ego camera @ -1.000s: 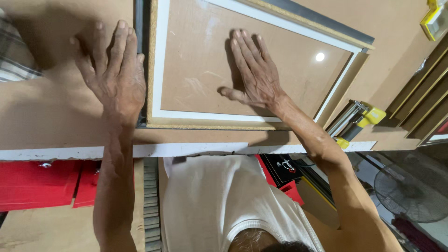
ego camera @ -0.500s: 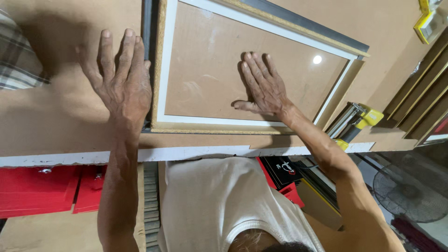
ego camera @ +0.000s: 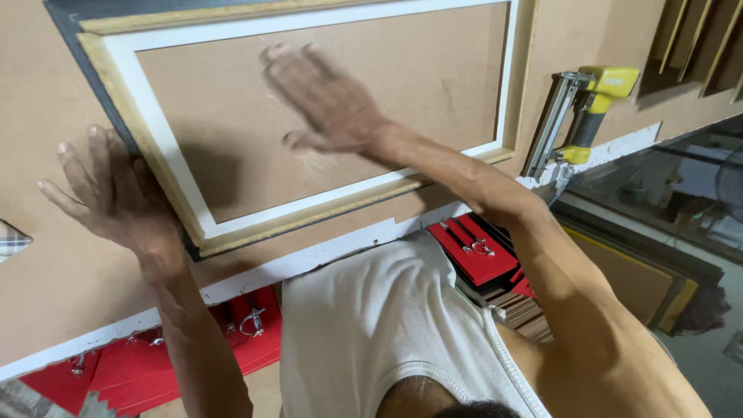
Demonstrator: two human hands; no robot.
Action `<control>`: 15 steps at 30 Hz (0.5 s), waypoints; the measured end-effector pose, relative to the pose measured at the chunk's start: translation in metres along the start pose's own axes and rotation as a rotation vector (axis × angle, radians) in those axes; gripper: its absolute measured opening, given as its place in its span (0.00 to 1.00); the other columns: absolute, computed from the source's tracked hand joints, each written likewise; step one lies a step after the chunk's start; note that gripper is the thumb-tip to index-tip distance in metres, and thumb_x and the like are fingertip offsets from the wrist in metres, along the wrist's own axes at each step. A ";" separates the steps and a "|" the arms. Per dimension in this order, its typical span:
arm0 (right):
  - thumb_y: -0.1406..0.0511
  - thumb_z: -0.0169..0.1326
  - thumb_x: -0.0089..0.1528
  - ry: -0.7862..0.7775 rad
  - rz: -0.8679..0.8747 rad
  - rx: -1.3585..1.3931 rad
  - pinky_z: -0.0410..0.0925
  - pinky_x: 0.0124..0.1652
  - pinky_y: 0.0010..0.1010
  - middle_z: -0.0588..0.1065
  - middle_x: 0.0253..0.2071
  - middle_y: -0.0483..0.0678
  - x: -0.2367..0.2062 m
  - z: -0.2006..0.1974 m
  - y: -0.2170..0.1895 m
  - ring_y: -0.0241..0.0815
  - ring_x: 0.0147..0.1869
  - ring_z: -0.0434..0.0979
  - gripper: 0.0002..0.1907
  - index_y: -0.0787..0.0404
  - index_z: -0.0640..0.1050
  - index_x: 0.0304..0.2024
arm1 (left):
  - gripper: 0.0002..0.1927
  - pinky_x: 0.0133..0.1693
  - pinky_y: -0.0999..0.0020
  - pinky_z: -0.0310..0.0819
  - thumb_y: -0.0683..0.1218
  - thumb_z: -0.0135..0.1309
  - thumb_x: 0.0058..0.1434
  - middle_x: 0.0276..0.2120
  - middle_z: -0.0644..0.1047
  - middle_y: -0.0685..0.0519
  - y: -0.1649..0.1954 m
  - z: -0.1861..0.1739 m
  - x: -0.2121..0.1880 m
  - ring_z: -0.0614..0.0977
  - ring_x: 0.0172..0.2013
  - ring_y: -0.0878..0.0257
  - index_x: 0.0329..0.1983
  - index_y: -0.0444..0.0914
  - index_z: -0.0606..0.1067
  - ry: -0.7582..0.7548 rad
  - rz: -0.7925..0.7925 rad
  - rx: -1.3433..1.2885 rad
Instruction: The person handles a framed shadow-box display containing a decorative sword and scabbard on a red backing board, staples the frame assembly with a pneumatic nail gun, wipes the glass with a cloth, and presses and aligns the backing board into the frame.
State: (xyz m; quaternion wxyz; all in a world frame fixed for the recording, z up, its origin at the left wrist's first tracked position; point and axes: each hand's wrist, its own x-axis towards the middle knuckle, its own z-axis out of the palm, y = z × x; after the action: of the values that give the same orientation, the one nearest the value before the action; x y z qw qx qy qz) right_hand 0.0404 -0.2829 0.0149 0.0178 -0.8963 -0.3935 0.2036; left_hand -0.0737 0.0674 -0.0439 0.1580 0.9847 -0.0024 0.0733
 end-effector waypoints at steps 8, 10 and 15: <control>0.39 0.30 0.76 0.268 0.260 0.005 0.37 0.80 0.56 0.45 0.79 0.71 -0.150 0.033 0.099 0.66 0.85 0.42 0.48 0.72 0.45 0.78 | 0.18 0.68 0.30 0.41 0.55 0.49 0.79 0.68 0.74 0.59 -0.019 0.010 0.008 0.67 0.71 0.49 0.69 0.48 0.74 0.061 -0.041 0.132; 0.36 0.23 0.76 0.337 0.089 0.001 0.35 0.81 0.53 0.40 0.79 0.70 -0.117 0.046 0.072 0.64 0.85 0.38 0.49 0.71 0.41 0.78 | 0.19 0.69 0.31 0.41 0.54 0.49 0.78 0.68 0.74 0.60 -0.018 0.012 0.010 0.67 0.71 0.51 0.69 0.48 0.74 0.138 -0.020 0.148; 0.35 0.22 0.72 0.045 -0.273 0.065 0.38 0.75 0.53 0.50 0.78 0.63 0.017 0.047 -0.038 0.58 0.82 0.46 0.52 0.73 0.56 0.76 | 0.18 0.68 0.31 0.44 0.50 0.50 0.78 0.65 0.75 0.57 0.002 0.001 0.006 0.68 0.69 0.50 0.69 0.46 0.74 0.104 -0.081 -0.039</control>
State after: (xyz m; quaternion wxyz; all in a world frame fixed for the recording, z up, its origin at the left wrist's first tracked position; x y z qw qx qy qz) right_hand 0.0064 -0.2510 -0.0268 0.0834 -0.8377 -0.5045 0.1916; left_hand -0.0679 0.0656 -0.0440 0.1797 0.9756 0.0444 0.1177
